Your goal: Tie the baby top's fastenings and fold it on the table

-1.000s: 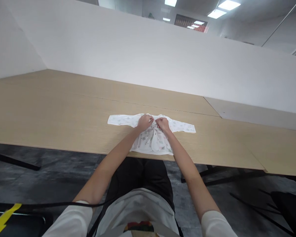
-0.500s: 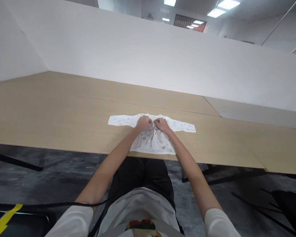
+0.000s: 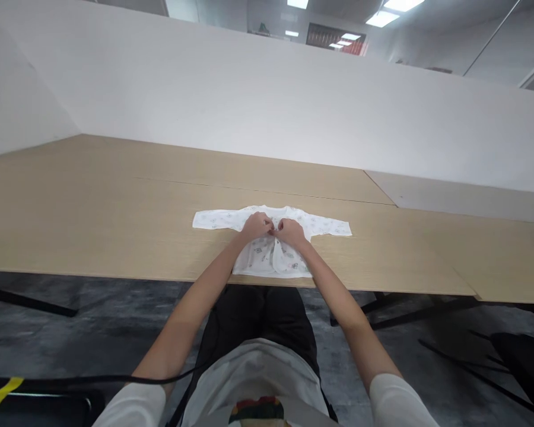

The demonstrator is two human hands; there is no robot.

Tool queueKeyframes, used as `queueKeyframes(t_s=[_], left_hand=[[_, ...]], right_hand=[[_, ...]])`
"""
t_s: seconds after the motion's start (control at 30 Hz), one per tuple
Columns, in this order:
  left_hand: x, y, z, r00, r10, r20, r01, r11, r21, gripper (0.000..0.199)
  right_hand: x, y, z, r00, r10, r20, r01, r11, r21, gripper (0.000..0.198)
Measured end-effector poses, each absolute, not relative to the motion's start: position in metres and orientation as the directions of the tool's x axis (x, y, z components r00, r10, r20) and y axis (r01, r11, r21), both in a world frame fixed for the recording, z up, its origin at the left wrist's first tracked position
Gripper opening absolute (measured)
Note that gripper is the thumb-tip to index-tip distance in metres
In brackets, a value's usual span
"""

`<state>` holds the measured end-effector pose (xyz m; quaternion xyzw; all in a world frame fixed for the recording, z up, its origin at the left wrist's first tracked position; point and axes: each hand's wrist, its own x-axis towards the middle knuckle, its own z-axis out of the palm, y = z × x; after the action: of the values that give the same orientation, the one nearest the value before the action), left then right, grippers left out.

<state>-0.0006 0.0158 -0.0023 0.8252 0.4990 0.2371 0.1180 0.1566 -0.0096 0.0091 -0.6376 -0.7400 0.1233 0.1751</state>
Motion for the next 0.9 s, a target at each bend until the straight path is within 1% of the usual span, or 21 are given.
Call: queueKeyframes(t_s=[0.07, 0.13, 0.2, 0.27, 0.4, 0.5, 0.63, 0.77, 0.83, 0.9], left_hand=[[0.002, 0.013, 0.000, 0.379, 0.884, 0.275, 0.786, -0.464, 0.408, 0.026], [0.005, 0.010, 0.003, 0.358, 0.889, 0.285, 0.821, -0.445, 0.357, 0.025], [0.008, 0.008, 0.004, 0.355, 0.891, 0.284, 0.841, -0.437, 0.319, 0.024], [0.009, 0.007, 0.005, 0.358, 0.894, 0.270, 0.848, -0.433, 0.306, 0.025], [0.008, 0.009, 0.003, 0.363, 0.897, 0.251, 0.839, -0.432, 0.330, 0.028], [0.008, 0.010, 0.001, 0.365, 0.898, 0.247, 0.825, -0.435, 0.361, 0.031], [0.009, 0.010, 0.000, 0.344, 0.901, 0.265, 0.827, -0.424, 0.368, 0.031], [0.010, 0.010, 0.001, 0.344, 0.899, 0.271, 0.813, -0.430, 0.393, 0.030], [0.010, 0.009, 0.002, 0.346, 0.899, 0.267, 0.797, -0.432, 0.423, 0.028], [0.010, 0.007, 0.004, 0.353, 0.898, 0.264, 0.780, -0.438, 0.448, 0.025]], right_hand=[[0.159, -0.010, 0.011, -0.130, 0.986, 0.103, 0.896, 0.161, -0.413, 0.026], [0.163, -0.011, 0.014, -0.153, 0.985, 0.084, 0.877, 0.174, -0.447, 0.020], [0.167, -0.012, 0.016, -0.182, 0.982, 0.055, 0.858, 0.186, -0.480, 0.020], [0.168, -0.013, 0.017, -0.180, 0.982, 0.061, 0.852, 0.187, -0.489, 0.022], [0.162, -0.015, 0.016, -0.172, 0.979, 0.107, 0.890, 0.201, -0.409, 0.030], [0.158, -0.015, 0.015, -0.163, 0.982, 0.091, 0.910, 0.185, -0.370, 0.029], [0.159, -0.014, 0.015, -0.135, 0.988, 0.078, 0.913, 0.154, -0.379, 0.025], [0.161, -0.015, 0.015, -0.136, 0.984, 0.112, 0.909, 0.169, -0.380, 0.023], [0.162, -0.015, 0.016, -0.128, 0.985, 0.117, 0.898, 0.165, -0.407, 0.023], [0.165, -0.014, 0.018, -0.123, 0.987, 0.105, 0.872, 0.158, -0.463, 0.023]])
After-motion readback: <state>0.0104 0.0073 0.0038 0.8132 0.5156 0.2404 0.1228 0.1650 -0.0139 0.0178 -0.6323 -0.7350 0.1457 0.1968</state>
